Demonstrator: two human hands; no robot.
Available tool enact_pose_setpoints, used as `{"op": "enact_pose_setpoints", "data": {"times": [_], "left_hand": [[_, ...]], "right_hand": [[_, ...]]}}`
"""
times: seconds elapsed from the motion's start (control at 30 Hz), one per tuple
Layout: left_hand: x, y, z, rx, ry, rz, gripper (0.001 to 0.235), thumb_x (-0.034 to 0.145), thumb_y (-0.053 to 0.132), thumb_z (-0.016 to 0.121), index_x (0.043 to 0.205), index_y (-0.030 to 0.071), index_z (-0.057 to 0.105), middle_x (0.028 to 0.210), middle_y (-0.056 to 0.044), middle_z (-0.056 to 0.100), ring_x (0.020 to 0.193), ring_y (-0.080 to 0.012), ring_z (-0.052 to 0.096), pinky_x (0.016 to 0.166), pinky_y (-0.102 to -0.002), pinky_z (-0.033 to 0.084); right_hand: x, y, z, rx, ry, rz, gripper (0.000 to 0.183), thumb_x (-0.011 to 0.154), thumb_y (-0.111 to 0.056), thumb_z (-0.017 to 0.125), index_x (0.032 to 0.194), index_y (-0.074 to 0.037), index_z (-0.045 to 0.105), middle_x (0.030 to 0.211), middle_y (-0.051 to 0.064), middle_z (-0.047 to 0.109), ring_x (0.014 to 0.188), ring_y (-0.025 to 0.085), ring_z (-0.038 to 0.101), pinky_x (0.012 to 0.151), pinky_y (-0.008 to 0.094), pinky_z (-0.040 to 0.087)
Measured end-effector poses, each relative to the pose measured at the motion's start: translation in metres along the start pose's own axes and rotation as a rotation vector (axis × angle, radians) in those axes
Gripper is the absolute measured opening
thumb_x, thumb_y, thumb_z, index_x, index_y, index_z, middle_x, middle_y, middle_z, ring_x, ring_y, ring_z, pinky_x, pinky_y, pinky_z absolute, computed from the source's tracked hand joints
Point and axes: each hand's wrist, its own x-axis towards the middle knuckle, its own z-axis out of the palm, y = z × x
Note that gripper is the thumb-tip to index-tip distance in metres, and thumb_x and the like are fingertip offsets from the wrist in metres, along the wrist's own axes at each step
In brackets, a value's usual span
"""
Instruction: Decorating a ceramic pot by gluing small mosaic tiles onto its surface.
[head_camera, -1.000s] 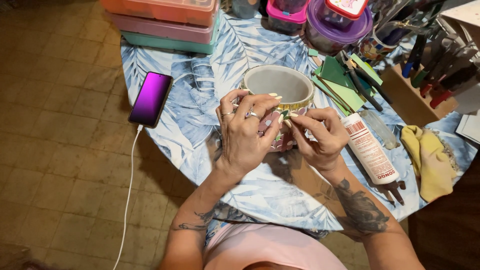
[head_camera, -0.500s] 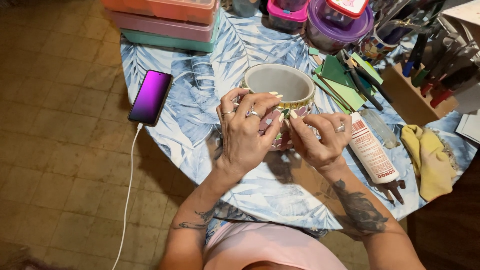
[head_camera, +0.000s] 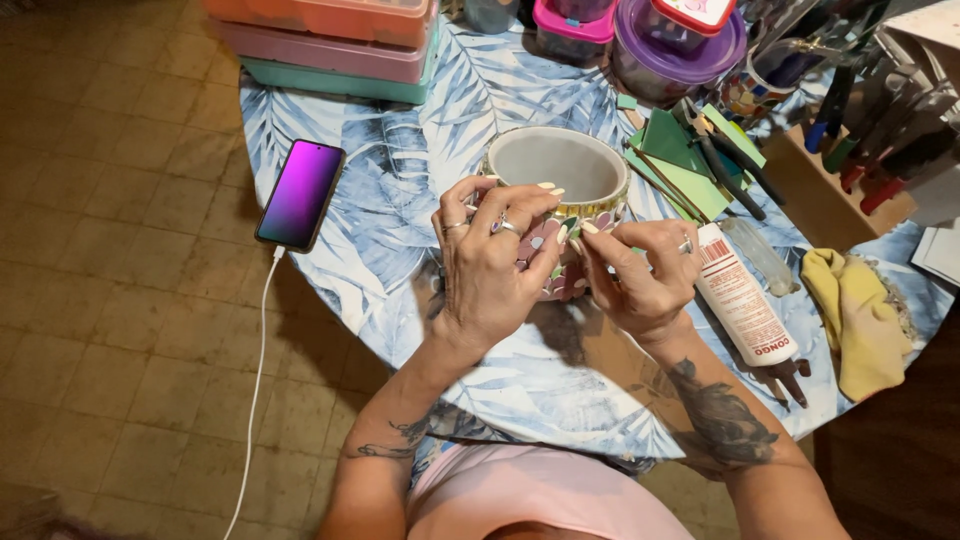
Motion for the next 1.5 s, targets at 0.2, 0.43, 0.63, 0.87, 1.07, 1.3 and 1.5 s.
{"op": "enact_pose_setpoints", "data": {"times": [0.2, 0.43, 0.63, 0.87, 1.07, 1.3, 1.5], "left_hand": [[0.0, 0.0, 0.001, 0.006, 0.006, 0.005, 0.022, 0.07, 0.016, 0.067, 0.091, 0.016, 0.059, 0.092, 0.004, 0.055, 0.1, -0.0244, 0.041, 0.085, -0.037, 0.028], [0.0, -0.001, 0.001, 0.015, 0.004, 0.006, 0.022, 0.071, 0.017, 0.067, 0.092, 0.017, 0.06, 0.093, 0.004, 0.055, 0.101, -0.0242, 0.04, 0.085, -0.036, 0.028], [0.001, 0.001, -0.001, 0.006, 0.003, 0.004, 0.022, 0.071, 0.016, 0.066, 0.092, 0.017, 0.06, 0.092, 0.005, 0.055, 0.1, -0.0242, 0.041, 0.085, -0.036, 0.028], [0.0, -0.001, 0.001, 0.012, 0.002, 0.003, 0.02, 0.072, 0.019, 0.066, 0.091, 0.017, 0.06, 0.092, 0.004, 0.055, 0.1, -0.0241, 0.041, 0.086, -0.036, 0.028], [0.0, 0.002, -0.001, 0.021, -0.01, 0.009, 0.019, 0.074, 0.019, 0.065, 0.092, 0.016, 0.059, 0.092, 0.003, 0.055, 0.099, -0.0244, 0.04, 0.086, -0.037, 0.028], [0.0, 0.003, -0.002, 0.038, -0.009, 0.005, 0.018, 0.074, 0.019, 0.063, 0.092, 0.017, 0.06, 0.092, 0.004, 0.055, 0.099, -0.0235, 0.04, 0.084, -0.035, 0.028], [0.002, 0.009, -0.004, 0.045, -0.006, 0.003, 0.016, 0.076, 0.018, 0.06, 0.092, 0.017, 0.06, 0.092, 0.003, 0.056, 0.098, -0.0238, 0.04, 0.084, -0.035, 0.028]], "right_hand": [[0.0, -0.001, -0.001, 0.04, -0.011, 0.008, 0.01, 0.079, -0.012, 0.064, 0.07, -0.008, 0.066, 0.065, 0.004, 0.05, 0.053, 0.021, 0.051, 0.057, 0.034, 0.037], [-0.003, 0.0, 0.0, 0.046, -0.014, 0.044, 0.01, 0.079, -0.014, 0.065, 0.07, -0.009, 0.067, 0.065, 0.003, 0.05, 0.053, 0.02, 0.049, 0.058, 0.033, 0.037], [0.001, -0.002, -0.005, 0.193, -0.093, 0.201, 0.004, 0.075, -0.002, 0.068, 0.075, -0.006, 0.067, 0.067, 0.005, 0.05, 0.054, 0.022, 0.049, 0.057, 0.032, 0.039], [0.003, -0.003, -0.008, 0.266, -0.102, 0.276, 0.008, 0.072, 0.003, 0.069, 0.077, -0.003, 0.066, 0.069, 0.007, 0.051, 0.056, 0.021, 0.051, 0.058, 0.03, 0.042], [0.002, -0.006, -0.012, 0.35, -0.113, 0.383, 0.009, 0.072, 0.006, 0.069, 0.077, -0.001, 0.064, 0.07, 0.009, 0.051, 0.06, 0.022, 0.053, 0.058, 0.03, 0.043], [-0.005, 0.0, -0.026, 0.383, -0.097, 0.488, 0.01, 0.072, 0.004, 0.071, 0.078, 0.001, 0.063, 0.07, 0.012, 0.05, 0.061, 0.02, 0.052, 0.057, 0.029, 0.042], [-0.016, 0.009, -0.037, 0.364, -0.089, 0.512, 0.01, 0.073, 0.004, 0.072, 0.079, 0.003, 0.063, 0.071, 0.013, 0.051, 0.061, 0.021, 0.052, 0.058, 0.03, 0.042]]}}
